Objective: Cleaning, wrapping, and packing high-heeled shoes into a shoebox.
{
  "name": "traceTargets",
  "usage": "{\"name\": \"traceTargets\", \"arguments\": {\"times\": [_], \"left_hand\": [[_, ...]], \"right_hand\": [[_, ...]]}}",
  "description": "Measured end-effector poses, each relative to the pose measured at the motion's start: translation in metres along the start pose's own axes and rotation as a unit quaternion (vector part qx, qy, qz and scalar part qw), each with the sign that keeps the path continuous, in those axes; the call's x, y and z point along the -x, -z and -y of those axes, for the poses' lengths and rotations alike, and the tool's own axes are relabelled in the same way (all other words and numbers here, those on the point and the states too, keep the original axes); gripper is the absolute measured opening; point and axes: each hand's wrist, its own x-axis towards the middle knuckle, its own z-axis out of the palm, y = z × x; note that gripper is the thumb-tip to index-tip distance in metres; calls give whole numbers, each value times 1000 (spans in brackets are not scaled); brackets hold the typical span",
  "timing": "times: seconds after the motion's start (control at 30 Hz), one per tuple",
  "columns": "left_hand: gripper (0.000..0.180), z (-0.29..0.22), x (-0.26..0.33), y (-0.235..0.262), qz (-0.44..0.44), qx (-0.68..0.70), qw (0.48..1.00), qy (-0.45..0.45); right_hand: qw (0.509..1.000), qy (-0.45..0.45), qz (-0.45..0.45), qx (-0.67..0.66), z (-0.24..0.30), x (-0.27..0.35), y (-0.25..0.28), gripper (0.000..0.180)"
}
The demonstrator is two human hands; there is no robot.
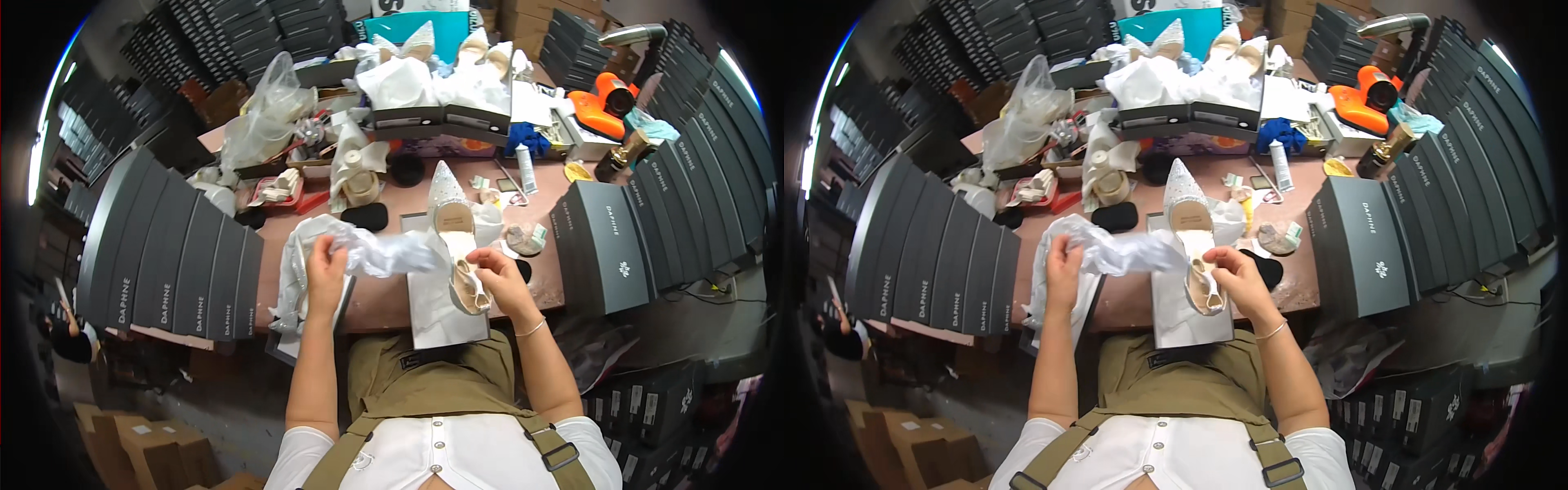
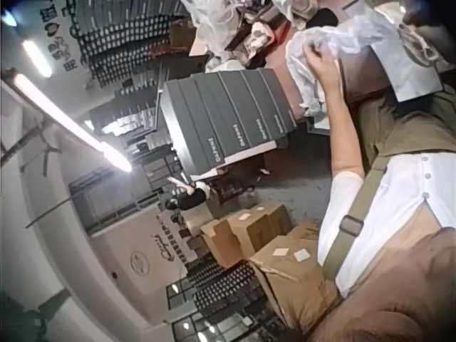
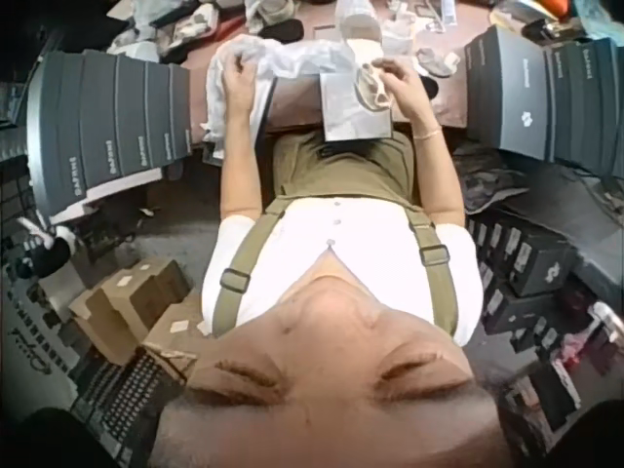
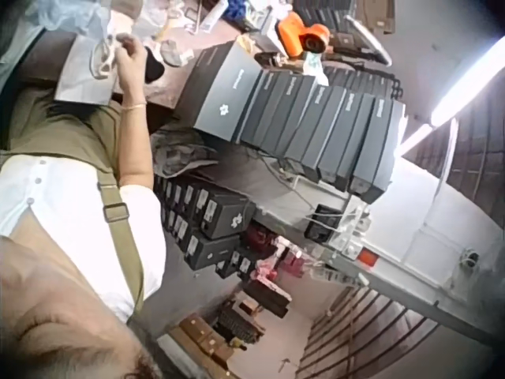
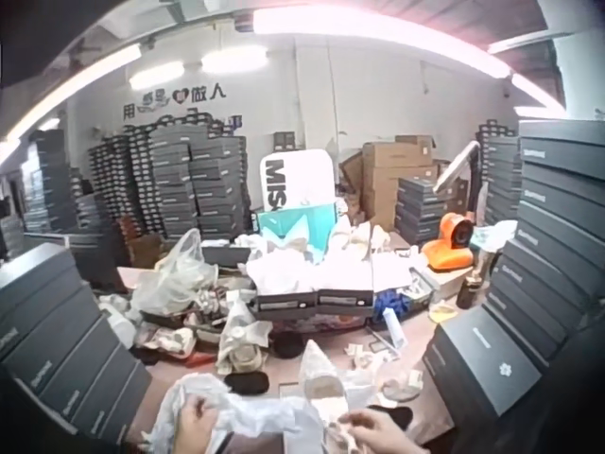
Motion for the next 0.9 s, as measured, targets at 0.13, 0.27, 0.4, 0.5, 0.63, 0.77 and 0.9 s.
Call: {"name": "traceTargets", "arguments": {"times": [0.13,0.27,0.4,0.5,0.63,0.77,0.9], "left_hand": [[13,-22,26,37,-76,-30,995,-52],[9,-30,52,39,-144,-65,985,-76],[14,-27,77,36,-134,-61,989,-29],[13,-18,91,23,-93,144,985,22],[22,-42,79,53,-256,146,953,70],[21,-31,53,110,-277,168,943,81],[37,-24,46,86,-235,142,958,79]], "right_hand": [[1000,11,-23,-12,-38,-29,-31,26],[979,13,-70,190,-91,-42,-22,40],[863,288,-13,416,7,13,-75,55],[775,362,156,494,29,31,-116,57],[900,188,148,365,22,40,-98,46],[941,149,83,290,25,71,-47,31],[909,60,74,405,21,84,8,42]]}}
